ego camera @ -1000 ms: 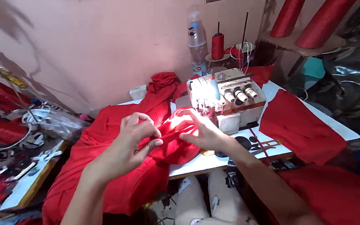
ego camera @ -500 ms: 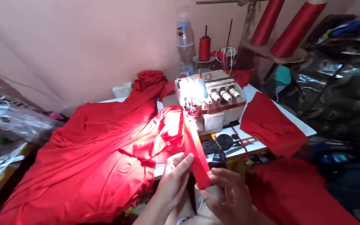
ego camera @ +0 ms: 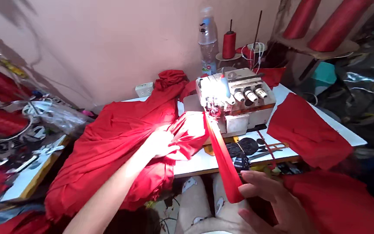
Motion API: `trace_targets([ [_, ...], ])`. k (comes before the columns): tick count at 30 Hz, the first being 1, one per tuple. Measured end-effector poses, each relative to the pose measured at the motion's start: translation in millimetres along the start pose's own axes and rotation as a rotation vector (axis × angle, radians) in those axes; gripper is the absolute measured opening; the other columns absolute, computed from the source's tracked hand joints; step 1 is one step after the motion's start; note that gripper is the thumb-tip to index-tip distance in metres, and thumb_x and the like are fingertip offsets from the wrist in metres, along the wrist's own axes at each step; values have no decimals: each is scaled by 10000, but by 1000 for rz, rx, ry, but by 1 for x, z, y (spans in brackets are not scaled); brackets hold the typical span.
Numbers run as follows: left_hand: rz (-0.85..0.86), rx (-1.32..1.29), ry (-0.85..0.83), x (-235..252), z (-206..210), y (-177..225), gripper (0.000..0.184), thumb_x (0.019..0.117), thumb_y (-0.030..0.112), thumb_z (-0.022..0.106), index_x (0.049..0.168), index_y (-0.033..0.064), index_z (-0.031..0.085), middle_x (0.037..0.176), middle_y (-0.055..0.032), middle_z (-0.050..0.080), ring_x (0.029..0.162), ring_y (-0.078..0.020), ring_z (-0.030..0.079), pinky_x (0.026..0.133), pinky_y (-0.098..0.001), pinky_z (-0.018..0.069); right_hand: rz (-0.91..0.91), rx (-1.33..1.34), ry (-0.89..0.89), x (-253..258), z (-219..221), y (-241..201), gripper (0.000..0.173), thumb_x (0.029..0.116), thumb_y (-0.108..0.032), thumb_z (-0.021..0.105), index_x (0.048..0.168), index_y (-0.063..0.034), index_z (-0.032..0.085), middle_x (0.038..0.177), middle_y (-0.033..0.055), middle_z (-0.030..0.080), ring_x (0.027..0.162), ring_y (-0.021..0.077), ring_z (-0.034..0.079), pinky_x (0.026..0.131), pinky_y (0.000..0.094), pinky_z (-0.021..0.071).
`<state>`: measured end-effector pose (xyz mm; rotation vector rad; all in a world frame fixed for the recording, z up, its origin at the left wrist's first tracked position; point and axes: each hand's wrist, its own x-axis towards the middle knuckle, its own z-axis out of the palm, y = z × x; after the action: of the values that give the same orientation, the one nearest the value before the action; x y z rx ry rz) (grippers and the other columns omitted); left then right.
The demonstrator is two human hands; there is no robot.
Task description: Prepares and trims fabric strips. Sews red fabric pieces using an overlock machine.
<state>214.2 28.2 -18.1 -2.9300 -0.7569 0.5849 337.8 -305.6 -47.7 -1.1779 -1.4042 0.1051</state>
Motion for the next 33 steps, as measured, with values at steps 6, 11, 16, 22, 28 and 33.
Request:
trace_targets([
  [6, 197, 13, 102, -131, -74, 62, 259, 1008, 145, 545, 1023, -15, 747, 983, -226, 722, 963, -416, 689, 855, -574, 498, -99, 229, -18, 9, 33, 18, 545, 1038, -547, 497, 1455, -200, 442, 1426, -82, 575, 1363, 23, 487, 1131, 246, 426],
  [11, 667, -77, 255, -135, -50, 83, 432, 955, 474, 557, 819, 91, 704, 775, -84, 692, 769, -280, 694, 742, -538, 525, -170, 197, -124, 19, 51, 35, 742, 1067, -609, 215, 1501, -22, 350, 1183, 78, 692, 1277, 98, 568, 1174, 292, 349],
  [16, 841, -317, 217, -106, -49, 62, 319, 990, 346, 585, 832, 94, 700, 783, -37, 669, 797, -173, 652, 897, -440, 469, -95, 146, -209, 8, 30, 44, 774, 1067, -617, 155, 1526, -24, 347, 946, 70, 707, 1035, 129, 651, 1056, 328, 439],
  [22, 899, 43, 418, -141, -44, 114, 274, 995, 89, 508, 862, 157, 738, 837, -27, 710, 867, -229, 695, 957, -491, 450, -115, 297, -327, 35, 35, 36, 898, 1058, -633, 117, 1514, 113, 321, 874, 90, 703, 861, 92, 685, 857, 276, 564],
  [28, 706, 71, 597, -131, -28, 95, 164, 1042, 227, 491, 1122, 129, 594, 687, 18, 589, 657, -163, 582, 912, -377, 403, -113, 367, -370, 38, 40, 32, 907, 1047, -656, 130, 1541, 89, 279, 814, 84, 669, 709, 56, 655, 627, 233, 559],
  [33, 825, -160, 507, -105, -24, 76, 372, 1016, 357, 563, 1297, 114, 582, 1064, -22, 711, 920, -133, 666, 979, -416, 413, -123, 406, -409, 42, 37, 31, 940, 1042, -672, 181, 1551, 116, 231, 770, 49, 631, 709, 60, 647, 639, 225, 565],
])
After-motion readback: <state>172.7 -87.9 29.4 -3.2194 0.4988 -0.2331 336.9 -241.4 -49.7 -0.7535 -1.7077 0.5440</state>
